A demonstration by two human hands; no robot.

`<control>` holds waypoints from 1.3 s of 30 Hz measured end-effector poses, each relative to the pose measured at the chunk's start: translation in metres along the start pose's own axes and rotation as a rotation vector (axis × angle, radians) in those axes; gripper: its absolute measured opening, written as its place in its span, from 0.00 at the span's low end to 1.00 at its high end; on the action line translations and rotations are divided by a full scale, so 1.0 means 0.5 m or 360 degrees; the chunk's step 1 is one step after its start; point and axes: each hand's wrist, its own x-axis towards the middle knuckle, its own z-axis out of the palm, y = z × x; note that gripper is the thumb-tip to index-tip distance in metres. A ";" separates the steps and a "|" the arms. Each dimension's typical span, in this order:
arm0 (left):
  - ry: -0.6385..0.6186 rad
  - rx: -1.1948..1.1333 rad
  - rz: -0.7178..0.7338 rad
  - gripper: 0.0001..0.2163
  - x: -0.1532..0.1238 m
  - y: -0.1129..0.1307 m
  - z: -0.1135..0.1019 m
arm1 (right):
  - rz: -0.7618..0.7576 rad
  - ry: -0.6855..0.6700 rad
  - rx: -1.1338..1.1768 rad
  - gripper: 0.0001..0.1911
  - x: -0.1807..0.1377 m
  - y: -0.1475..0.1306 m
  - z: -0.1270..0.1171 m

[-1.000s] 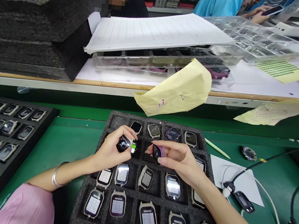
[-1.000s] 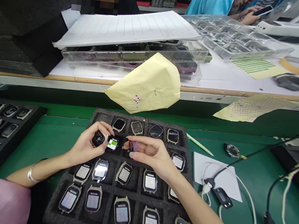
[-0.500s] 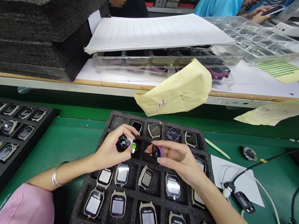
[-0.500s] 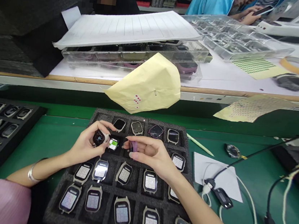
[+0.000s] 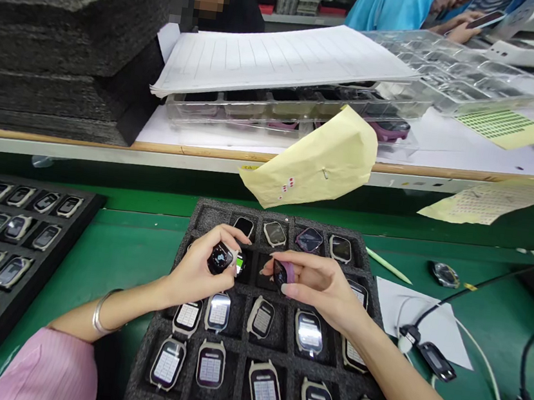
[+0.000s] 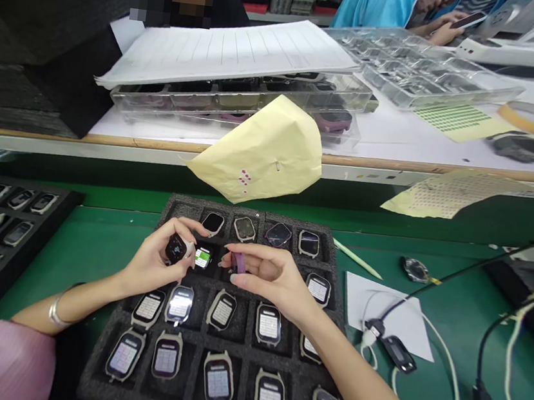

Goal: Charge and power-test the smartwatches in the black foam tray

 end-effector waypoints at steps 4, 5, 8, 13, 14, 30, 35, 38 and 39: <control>0.0009 0.0004 -0.0012 0.14 -0.001 -0.001 0.002 | 0.0029 0.0000 -0.0003 0.19 0.000 -0.002 0.003; 0.0020 0.0011 -0.0022 0.13 -0.001 -0.001 0.002 | 0.0040 0.0000 -0.0008 0.19 0.001 -0.003 0.004; 0.0022 -0.0063 -0.0157 0.11 -0.001 0.001 0.001 | 0.0048 0.0021 -0.0037 0.18 0.005 -0.002 0.004; -0.0158 -0.0518 -0.0585 0.19 0.004 0.004 0.001 | 0.0178 -0.0035 0.0209 0.22 0.014 0.003 0.003; -0.0163 -0.0585 -0.0627 0.22 0.006 0.004 0.001 | 0.0198 -0.0047 0.0282 0.23 0.015 0.005 0.003; -0.0164 -0.1015 -0.0828 0.17 0.007 0.000 0.000 | 0.0203 0.0043 0.0408 0.23 0.014 0.004 0.008; -0.0169 -0.0966 -0.0776 0.16 0.007 0.001 0.000 | 0.0180 0.0027 0.0380 0.23 0.014 0.002 0.009; -0.0197 -0.0946 -0.0739 0.17 0.005 0.001 0.000 | 0.0159 0.0030 0.0363 0.22 0.013 0.005 0.009; -0.0205 -0.0933 -0.0725 0.17 0.004 0.001 -0.001 | 0.0146 0.0037 0.0347 0.22 0.013 0.006 0.010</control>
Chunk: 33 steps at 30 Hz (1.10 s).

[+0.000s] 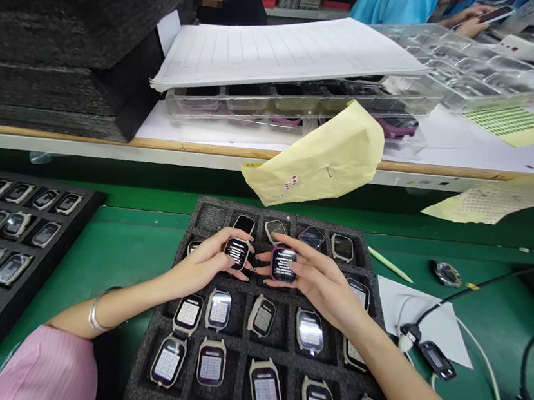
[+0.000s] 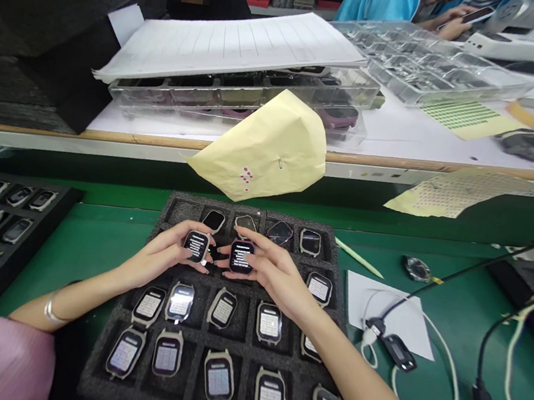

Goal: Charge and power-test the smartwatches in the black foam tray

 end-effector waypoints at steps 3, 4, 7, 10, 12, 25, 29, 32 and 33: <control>-0.0010 0.0051 0.0037 0.17 -0.002 0.000 0.000 | -0.0055 0.0056 -0.0134 0.22 0.000 0.004 0.001; -0.0012 0.0066 0.0048 0.18 -0.003 0.000 0.000 | -0.0071 0.0079 -0.0202 0.23 -0.001 0.004 0.002; -0.0038 0.0091 0.0063 0.18 -0.004 0.000 0.000 | -0.0106 0.0104 -0.0376 0.23 -0.002 0.002 0.004; -0.0092 0.0040 0.0053 0.19 -0.004 0.000 -0.003 | -0.0137 0.0005 -0.0423 0.27 -0.004 -0.001 0.004; -0.0114 -0.0016 0.0045 0.20 -0.005 0.001 -0.006 | -0.0142 -0.0102 -0.0413 0.33 -0.007 0.001 0.003; -0.0074 0.0010 0.0081 0.13 -0.003 0.018 -0.004 | -0.0380 -0.0030 -0.1447 0.25 0.000 0.012 -0.020; -0.0076 0.0031 0.0103 0.13 0.000 0.015 -0.005 | -0.0511 -0.0007 -0.1780 0.24 0.003 0.011 -0.026; -0.0064 0.0047 0.0122 0.13 0.002 0.015 -0.008 | -0.0553 -0.0023 -0.1926 0.24 0.005 0.013 -0.028; -0.0064 0.0049 0.0128 0.13 0.003 0.015 -0.009 | -0.0557 -0.0023 -0.1975 0.24 0.006 0.014 -0.029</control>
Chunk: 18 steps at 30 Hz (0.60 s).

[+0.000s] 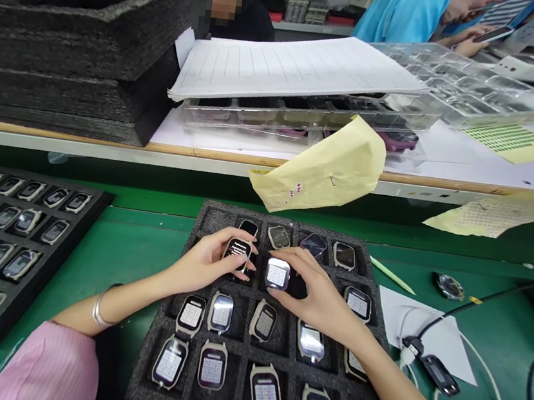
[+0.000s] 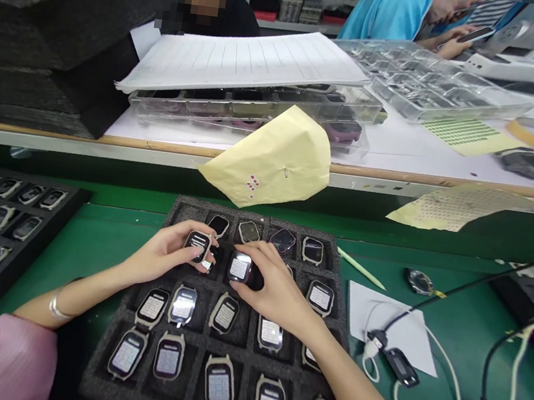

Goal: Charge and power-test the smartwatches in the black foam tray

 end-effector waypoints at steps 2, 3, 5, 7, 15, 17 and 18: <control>-0.0007 -0.0009 0.0008 0.13 0.002 -0.001 -0.004 | 0.0000 -0.0013 -0.0093 0.25 0.001 0.003 0.002; -0.0010 -0.0020 0.0010 0.13 0.002 -0.002 -0.006 | 0.0007 -0.0021 -0.0134 0.25 0.001 0.004 0.003; -0.0003 -0.0037 0.0012 0.12 0.003 -0.003 -0.010 | 0.0015 -0.0044 -0.0205 0.26 0.001 0.005 0.003; -0.0001 -0.0029 0.0029 0.12 0.004 -0.002 -0.012 | 0.0011 -0.0081 -0.0256 0.28 0.000 0.003 0.002; 0.0071 0.0453 0.0467 0.23 0.048 0.005 -0.065 | -0.0084 0.0073 -0.0451 0.17 0.015 0.002 -0.016; 0.0147 0.0821 0.0514 0.21 0.071 -0.001 -0.099 | -0.0056 0.0130 -0.0555 0.15 0.032 0.012 -0.026; 0.0150 0.1042 0.0488 0.21 0.082 -0.005 -0.116 | -0.0031 0.0135 -0.0601 0.14 0.041 0.019 -0.031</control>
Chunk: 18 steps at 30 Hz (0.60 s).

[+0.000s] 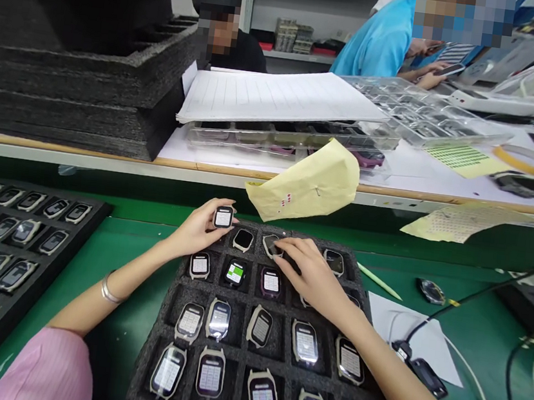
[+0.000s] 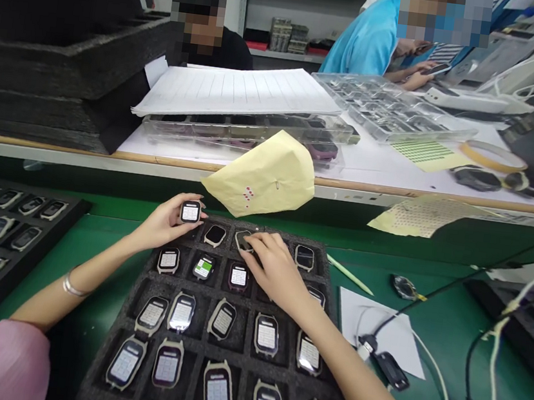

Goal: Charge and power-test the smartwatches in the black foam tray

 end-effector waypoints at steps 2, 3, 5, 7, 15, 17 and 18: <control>-0.0099 0.0331 -0.0025 0.21 0.010 -0.023 -0.016 | 0.0042 -0.0027 -0.0068 0.13 0.020 0.017 -0.001; -0.0145 0.0431 -0.0030 0.20 0.012 -0.029 -0.022 | 0.0057 -0.0043 -0.0084 0.12 0.030 0.025 -0.001; -0.0203 0.0511 -0.0021 0.19 0.008 -0.026 -0.031 | 0.0076 -0.0057 -0.0095 0.11 0.046 0.035 0.003; -0.0272 0.0644 -0.0015 0.21 -0.002 -0.005 -0.037 | 0.0107 -0.0055 -0.0108 0.10 0.058 0.036 0.009; -0.0324 0.1323 -0.0092 0.14 0.010 0.097 0.031 | 0.0273 -0.0004 0.0086 0.06 0.076 0.007 0.032; -0.0329 0.1259 -0.0201 0.10 0.027 0.097 0.067 | 0.0258 0.0014 0.0180 0.05 0.072 0.001 0.022; -0.0323 0.1230 -0.0239 0.08 0.036 0.093 0.082 | 0.0243 0.0023 0.0233 0.06 0.069 -0.003 0.014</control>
